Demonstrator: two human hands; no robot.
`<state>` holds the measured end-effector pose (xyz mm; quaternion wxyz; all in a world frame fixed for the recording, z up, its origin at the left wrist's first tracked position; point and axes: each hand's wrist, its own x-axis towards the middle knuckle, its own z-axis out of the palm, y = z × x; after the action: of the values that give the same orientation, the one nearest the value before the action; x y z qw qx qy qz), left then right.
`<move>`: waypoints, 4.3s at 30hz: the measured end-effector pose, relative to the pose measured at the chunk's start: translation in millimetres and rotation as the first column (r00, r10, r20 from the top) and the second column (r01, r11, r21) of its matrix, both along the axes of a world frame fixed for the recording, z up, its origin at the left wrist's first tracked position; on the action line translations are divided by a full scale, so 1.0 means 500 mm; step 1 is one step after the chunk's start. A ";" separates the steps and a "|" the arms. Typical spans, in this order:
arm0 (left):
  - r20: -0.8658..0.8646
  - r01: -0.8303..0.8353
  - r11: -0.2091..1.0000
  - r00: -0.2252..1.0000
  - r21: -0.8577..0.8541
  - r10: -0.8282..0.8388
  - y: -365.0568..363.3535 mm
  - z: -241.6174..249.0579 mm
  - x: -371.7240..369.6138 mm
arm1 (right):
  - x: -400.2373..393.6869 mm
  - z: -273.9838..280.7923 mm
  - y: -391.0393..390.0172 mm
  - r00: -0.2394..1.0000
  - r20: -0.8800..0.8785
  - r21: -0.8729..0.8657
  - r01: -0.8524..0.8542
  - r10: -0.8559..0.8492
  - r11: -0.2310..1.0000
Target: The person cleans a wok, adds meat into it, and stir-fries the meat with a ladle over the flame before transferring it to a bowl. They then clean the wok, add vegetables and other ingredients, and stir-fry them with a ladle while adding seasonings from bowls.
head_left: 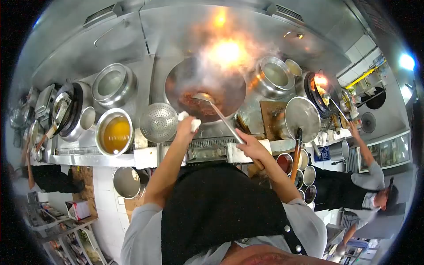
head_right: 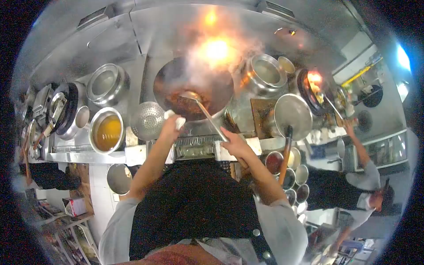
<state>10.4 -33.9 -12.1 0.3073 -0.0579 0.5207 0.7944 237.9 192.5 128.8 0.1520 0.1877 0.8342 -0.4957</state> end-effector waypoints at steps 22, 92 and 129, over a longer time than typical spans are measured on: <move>0.137 -0.135 0.984 0.979 -0.118 0.150 -0.138 -0.011 0.191 | 0.022 0.009 -0.012 0.961 -0.268 0.223 -0.011 0.072 0.975; -0.033 -0.125 0.936 0.992 -0.330 0.121 -0.352 0.032 0.237 | -0.147 -0.100 -0.063 0.975 -0.155 -0.057 0.150 -0.157 0.987; -0.063 -0.058 0.919 0.997 -0.391 0.036 -0.313 0.035 0.229 | -0.159 -0.127 -0.008 0.962 -0.272 0.154 0.021 0.022 0.988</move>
<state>124.7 -190.5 5.3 0.2559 -0.1092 0.6758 0.6825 158.3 188.6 65.5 0.0207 0.1289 0.8832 -0.4504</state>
